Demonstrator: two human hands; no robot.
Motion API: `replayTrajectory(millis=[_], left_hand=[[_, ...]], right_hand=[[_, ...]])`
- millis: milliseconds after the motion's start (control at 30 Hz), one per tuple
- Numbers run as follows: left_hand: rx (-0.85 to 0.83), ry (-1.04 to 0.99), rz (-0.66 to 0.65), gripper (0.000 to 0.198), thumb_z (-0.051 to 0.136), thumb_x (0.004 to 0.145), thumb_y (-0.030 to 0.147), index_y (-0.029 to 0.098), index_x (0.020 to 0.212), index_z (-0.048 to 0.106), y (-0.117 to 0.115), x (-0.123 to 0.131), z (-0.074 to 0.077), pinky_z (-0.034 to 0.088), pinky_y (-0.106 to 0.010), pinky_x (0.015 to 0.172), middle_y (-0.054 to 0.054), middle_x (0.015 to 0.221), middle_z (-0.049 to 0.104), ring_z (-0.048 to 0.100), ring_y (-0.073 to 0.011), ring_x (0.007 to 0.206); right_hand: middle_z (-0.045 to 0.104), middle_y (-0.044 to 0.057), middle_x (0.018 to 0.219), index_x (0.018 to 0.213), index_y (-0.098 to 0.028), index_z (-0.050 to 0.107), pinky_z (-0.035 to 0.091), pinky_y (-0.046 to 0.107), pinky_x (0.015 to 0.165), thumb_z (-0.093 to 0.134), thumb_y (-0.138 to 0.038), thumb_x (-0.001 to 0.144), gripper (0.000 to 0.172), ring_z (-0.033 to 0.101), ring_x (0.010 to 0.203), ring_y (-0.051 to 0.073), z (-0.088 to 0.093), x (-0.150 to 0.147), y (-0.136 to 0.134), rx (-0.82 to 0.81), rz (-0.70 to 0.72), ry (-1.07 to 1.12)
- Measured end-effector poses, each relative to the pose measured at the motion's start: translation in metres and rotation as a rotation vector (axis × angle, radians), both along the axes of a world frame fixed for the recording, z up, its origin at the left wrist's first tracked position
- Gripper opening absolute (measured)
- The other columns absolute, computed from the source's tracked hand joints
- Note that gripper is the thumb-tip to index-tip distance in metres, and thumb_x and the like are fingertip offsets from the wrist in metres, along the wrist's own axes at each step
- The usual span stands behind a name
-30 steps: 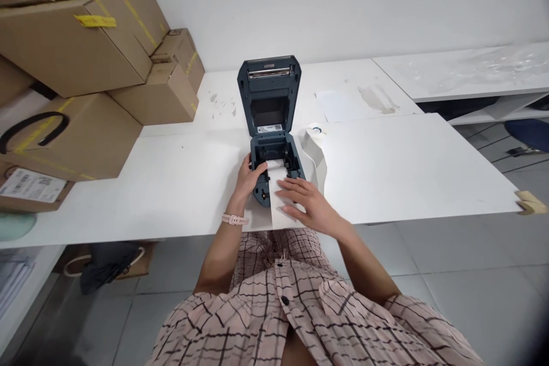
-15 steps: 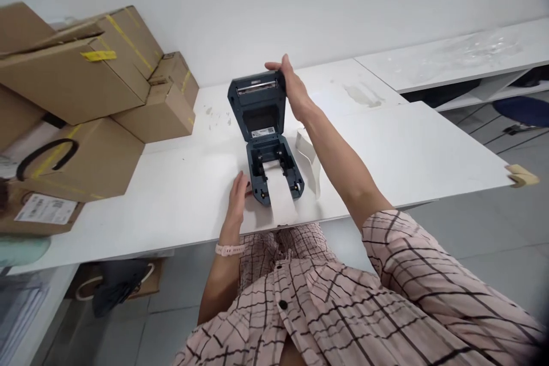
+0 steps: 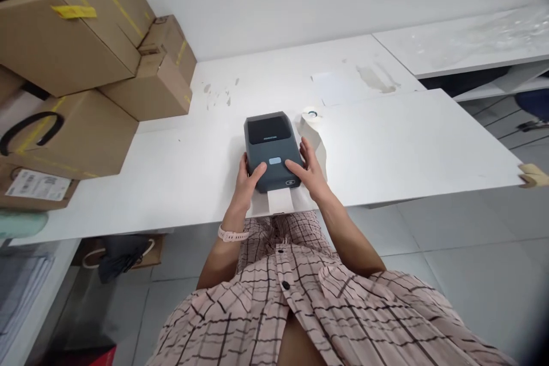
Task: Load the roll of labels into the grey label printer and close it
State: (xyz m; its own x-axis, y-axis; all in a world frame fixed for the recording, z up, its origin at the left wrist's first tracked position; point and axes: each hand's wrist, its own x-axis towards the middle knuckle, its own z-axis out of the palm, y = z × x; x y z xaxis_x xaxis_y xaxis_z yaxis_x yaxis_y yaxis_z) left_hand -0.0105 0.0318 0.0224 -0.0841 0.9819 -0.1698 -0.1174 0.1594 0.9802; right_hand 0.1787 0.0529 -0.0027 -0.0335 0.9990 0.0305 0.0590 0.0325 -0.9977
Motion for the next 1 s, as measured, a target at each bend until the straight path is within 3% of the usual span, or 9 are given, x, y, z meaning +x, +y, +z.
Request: replayTrajectory(millis=[100,367,467,533,600,700,833,933,1000], left_hand=[[0.007,-0.036,-0.01,0.083,0.078,0.084,0.052,0.027,0.156,0.044,-0.002,0.001,-0.006,0.049,-0.049,0.118,-0.013,0.156,0.057,0.053,-0.0356,0.145],[0.103,-0.025,-0.011,0.068,0.074,0.087,0.051,0.027,0.147,0.052,-0.007,0.007,-0.006,0.054,-0.043,0.108,-0.011,0.151,0.059,0.059,-0.0322,0.136],[0.082,0.102,0.238,0.061,0.076,0.086,0.053,0.028,0.138,0.057,-0.036,0.011,-0.018,0.054,-0.035,0.1,-0.01,0.146,0.061,0.06,-0.0259,0.129],[0.055,0.19,0.431,0.042,0.074,0.086,0.056,0.024,0.113,0.066,-0.06,0.014,-0.026,0.053,-0.03,0.084,-0.007,0.115,0.07,0.065,-0.0195,0.102],[-0.041,0.155,0.245,0.041,0.069,0.088,0.06,0.021,0.08,0.064,-0.077,0.018,-0.028,0.046,-0.027,0.065,-0.002,0.078,0.064,0.057,-0.0135,0.07],[-0.218,-0.011,-0.081,0.048,0.074,0.079,0.065,0.019,0.072,0.063,-0.081,0.026,-0.021,0.035,-0.026,0.052,0.001,0.062,0.057,0.047,-0.0101,0.054],[-0.241,-0.082,-0.087,0.05,0.085,0.065,0.063,0.018,0.067,0.063,-0.066,0.031,-0.012,0.029,-0.024,0.048,0.006,0.054,0.05,0.038,-0.0065,0.046],[-0.196,0.015,-0.143,0.049,0.08,0.07,0.064,0.019,0.063,0.063,-0.063,0.024,-0.017,0.03,-0.025,0.048,0.005,0.05,0.051,0.04,-0.0077,0.044],[-0.171,0.08,-0.197,0.049,0.074,0.077,0.065,0.019,0.062,0.064,-0.066,0.015,-0.023,0.034,-0.027,0.049,0.001,0.055,0.059,0.046,-0.01,0.046]], right_hand=[[0.035,0.009,0.172,0.167,-0.031,0.022,0.037,0.051,0.129,0.076,-0.069,0.078,0.11,0.038,0.157,0.032,-0.002,-0.001,0.001,-0.125,0.055,0.159],[0.041,0.006,0.169,0.164,-0.033,0.03,0.037,0.051,0.129,0.081,-0.066,0.075,0.108,0.04,0.155,0.033,-0.001,-0.003,-0.003,-0.108,0.029,0.232],[0.041,0.006,0.169,0.163,-0.033,0.032,0.035,0.05,0.13,0.08,-0.066,0.076,0.105,0.04,0.155,0.032,-0.003,-0.003,-0.002,-0.105,0.028,0.229],[0.04,0.006,0.169,0.163,-0.032,0.032,0.035,0.049,0.13,0.08,-0.065,0.076,0.105,0.04,0.155,0.032,-0.005,-0.003,-0.002,-0.098,0.029,0.232],[0.041,0.007,0.169,0.163,-0.031,0.033,0.035,0.048,0.13,0.081,-0.064,0.076,0.105,0.041,0.154,0.032,-0.008,-0.003,-0.001,-0.089,0.025,0.245],[0.041,0.009,0.168,0.163,-0.029,0.033,0.036,0.048,0.129,0.08,-0.063,0.077,0.103,0.043,0.153,0.031,-0.011,-0.004,0.0,-0.074,0.012,0.248],[0.04,0.011,0.168,0.162,-0.028,0.033,0.035,0.053,0.128,0.072,-0.064,0.083,0.095,0.042,0.154,0.033,-0.006,-0.005,-0.004,-0.021,-0.02,0.117],[0.054,0.009,0.158,0.155,-0.032,0.043,0.029,0.059,0.129,0.064,-0.058,0.092,0.071,0.037,0.156,0.033,0.009,-0.003,-0.012,0.246,-0.126,-0.183],[0.07,0.007,0.139,0.15,-0.034,0.048,0.024,0.06,0.131,0.059,-0.05,0.098,0.056,0.041,0.153,0.032,0.019,-0.003,-0.018,0.478,-0.103,-0.386]])
